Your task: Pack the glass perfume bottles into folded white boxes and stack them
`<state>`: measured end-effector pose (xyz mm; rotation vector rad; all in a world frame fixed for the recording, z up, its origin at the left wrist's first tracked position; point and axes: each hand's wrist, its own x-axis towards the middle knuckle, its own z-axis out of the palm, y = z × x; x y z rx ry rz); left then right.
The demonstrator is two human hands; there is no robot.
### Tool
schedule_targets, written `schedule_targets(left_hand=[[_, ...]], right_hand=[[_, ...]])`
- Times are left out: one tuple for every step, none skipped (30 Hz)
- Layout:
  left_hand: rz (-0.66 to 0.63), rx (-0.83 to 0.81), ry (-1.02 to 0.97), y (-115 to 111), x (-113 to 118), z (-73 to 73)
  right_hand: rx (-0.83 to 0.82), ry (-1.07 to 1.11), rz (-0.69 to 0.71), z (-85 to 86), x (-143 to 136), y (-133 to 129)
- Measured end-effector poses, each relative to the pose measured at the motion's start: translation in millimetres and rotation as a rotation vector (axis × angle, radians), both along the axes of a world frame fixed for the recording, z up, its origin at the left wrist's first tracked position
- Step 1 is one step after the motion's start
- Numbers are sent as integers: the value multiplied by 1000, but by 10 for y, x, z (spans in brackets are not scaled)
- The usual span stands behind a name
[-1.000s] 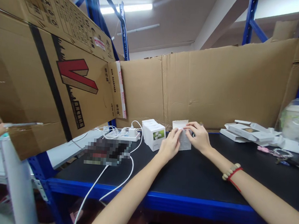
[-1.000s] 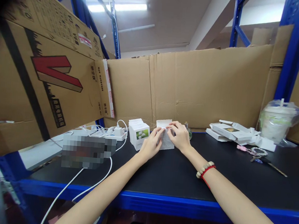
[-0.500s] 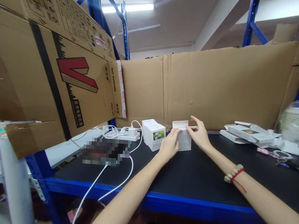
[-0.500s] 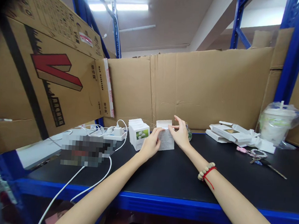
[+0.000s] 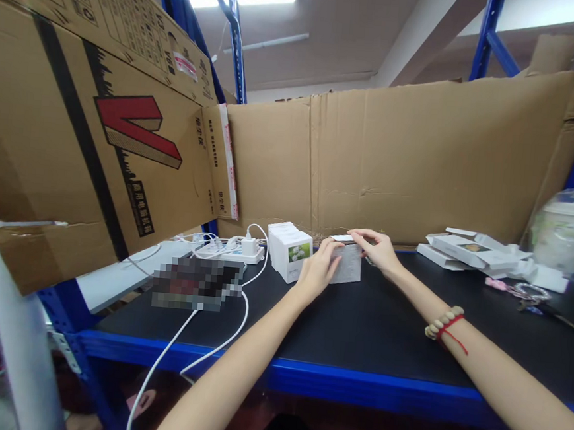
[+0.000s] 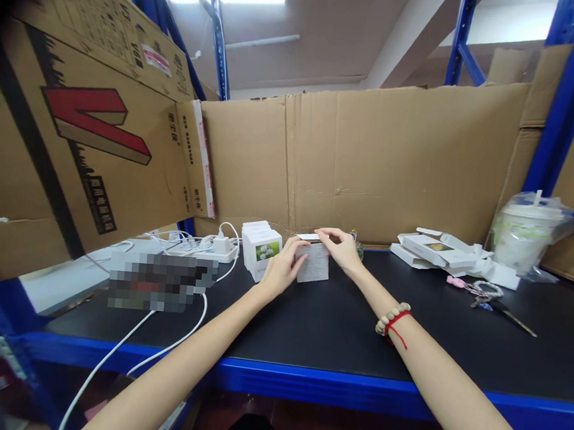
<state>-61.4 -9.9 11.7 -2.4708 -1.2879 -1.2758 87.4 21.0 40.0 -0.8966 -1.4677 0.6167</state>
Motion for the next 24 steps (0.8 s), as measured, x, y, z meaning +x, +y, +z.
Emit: schedule_targets(left_hand=[[19, -3, -7, 4, 7, -3], [41, -7, -16, 7, 17, -4], [63, -13, -23, 9, 28, -4], [84, -18, -30, 11, 40, -1], [103, -23, -35, 11, 51, 3], [122, -27, -40, 11, 59, 8], [140, -32, -45, 11, 64, 14], [157, -35, -49, 10, 64, 21], [173, -36, -50, 9, 59, 28], [185, -35, -48, 7, 50, 36], [195, -32, -43, 6, 38, 44], [201, -29, -36, 4, 24, 51], [203, -27, -27, 4, 10, 58], [198, -27, -19, 5, -2, 63], [189, -26, -14, 7, -12, 66], [176, -23, -14, 10, -17, 67], [162, -21, -19, 13, -20, 67], [146, -20, -26, 15, -20, 64], [129, -22, -34, 16, -19, 61], [114, -28, -41, 15, -18, 57], [103, -39, -47, 12, -18, 54], [97, -52, -53, 6, -19, 53], [96, -66, -60, -1, -21, 52], [97, -79, -69, -10, -23, 53]], right_hand=[[-50, 0, 34, 9, 2, -10], [-95, 7, 63, 17, 5, -19], [-130, 21, 86, 22, 8, -26], [-154, 38, 103, 25, 11, -31], [-170, 54, 116, 25, 14, -33], [-179, 65, 130, 24, 17, -33], [-183, 67, 145, 20, 21, -31], [-184, 61, 160, 16, 24, -27], [-184, 47, 177, 10, 26, -23], [-182, 27, 194, 4, 27, -19], [-179, 4, 212, -3, 25, -15], [-175, -17, 229, -10, 22, -13], [-172, -33, 244, -17, 16, -12], [-169, -43, 256, -24, 10, -12], [-167, -47, 265, -31, 3, -13], [-167, -45, 271, -38, -4, -15], [-171, -43, 275, -44, -9, -17], [-176, -40, 278, -49, -13, -19], [-185, -35, 279, -52, -15, -21], [-198, -29, 278, -54, -16, -22], [-213, -23, 273, -54, -16, -23], [-226, -16, 266, -54, -16, -24], [-234, -11, 257, -52, -15, -25], [-236, -10, 248, -50, -14, -26]])
